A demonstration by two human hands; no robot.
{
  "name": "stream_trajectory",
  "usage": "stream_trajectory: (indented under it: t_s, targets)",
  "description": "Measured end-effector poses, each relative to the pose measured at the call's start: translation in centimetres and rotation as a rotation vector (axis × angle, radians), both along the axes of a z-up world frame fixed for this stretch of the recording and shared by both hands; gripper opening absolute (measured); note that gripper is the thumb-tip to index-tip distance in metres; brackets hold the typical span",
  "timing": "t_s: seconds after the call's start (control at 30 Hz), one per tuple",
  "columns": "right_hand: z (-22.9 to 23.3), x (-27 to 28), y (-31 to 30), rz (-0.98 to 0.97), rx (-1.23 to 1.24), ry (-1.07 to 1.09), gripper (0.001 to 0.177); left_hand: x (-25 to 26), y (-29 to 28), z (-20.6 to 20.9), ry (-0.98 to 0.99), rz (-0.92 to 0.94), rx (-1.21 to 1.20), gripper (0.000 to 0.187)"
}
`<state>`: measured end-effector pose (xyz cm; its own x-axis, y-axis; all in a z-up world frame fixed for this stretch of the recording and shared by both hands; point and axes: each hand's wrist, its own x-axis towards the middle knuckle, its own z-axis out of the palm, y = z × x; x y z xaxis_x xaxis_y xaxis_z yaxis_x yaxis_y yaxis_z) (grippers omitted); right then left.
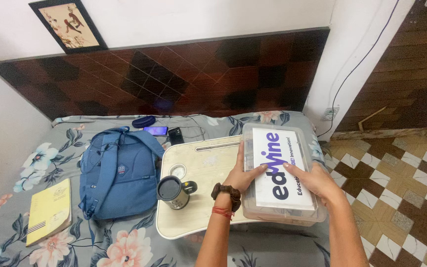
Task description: The person opens a plastic container and removes a black mug. They open the mug, insert batteries into the lid, and connect wires to the battery terminals. The person then secures the lid onto the mug.
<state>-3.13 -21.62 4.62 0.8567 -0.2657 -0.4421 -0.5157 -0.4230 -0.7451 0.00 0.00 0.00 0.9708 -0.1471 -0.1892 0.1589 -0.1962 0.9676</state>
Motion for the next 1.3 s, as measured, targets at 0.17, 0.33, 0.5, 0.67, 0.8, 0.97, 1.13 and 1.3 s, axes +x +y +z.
stream_trajectory:
  t_s: [0.17,0.33,0.5,0.67,0.8,0.97,1.13,1.3]
  targets:
    - [0.2,-0.1,-0.2,0.023,0.076,-0.048,0.073,-0.4,0.0,0.7,0.002,0.004,-0.076,0.119]
    - [0.4,-0.1,0.0,0.019,0.060,-0.034,0.073,-0.3,0.1,0.7,-0.010,0.000,-0.043,0.118]
    - [0.6,-0.2,-0.1,0.017,0.082,-0.046,0.074,-0.2,0.1,0.2,-0.034,-0.009,-0.071,0.120]
    - [0.8,-0.1,0.0,0.010,0.043,-0.031,0.075,0.1,0.1,-0.1,-0.055,-0.013,-0.018,0.121]
    - [0.6,0.1,0.0,0.033,0.036,-0.004,0.073,0.0,-0.1,-0.1,-0.011,0.013,-0.026,0.123]
    - [0.3,0.7,-0.3,0.054,0.067,-0.034,0.071,0.1,-0.2,0.1,-0.029,0.014,-0.015,0.124]
    - [0.2,2.1,-0.5,0.066,0.078,-0.012,0.072,1.2,-0.4,0.0,0.007,0.030,-0.007,0.125]
    - [-1.4,4.3,-1.1,0.070,0.102,-0.013,0.076,2.6,-0.7,-1.4,-0.021,0.029,-0.133,0.109]
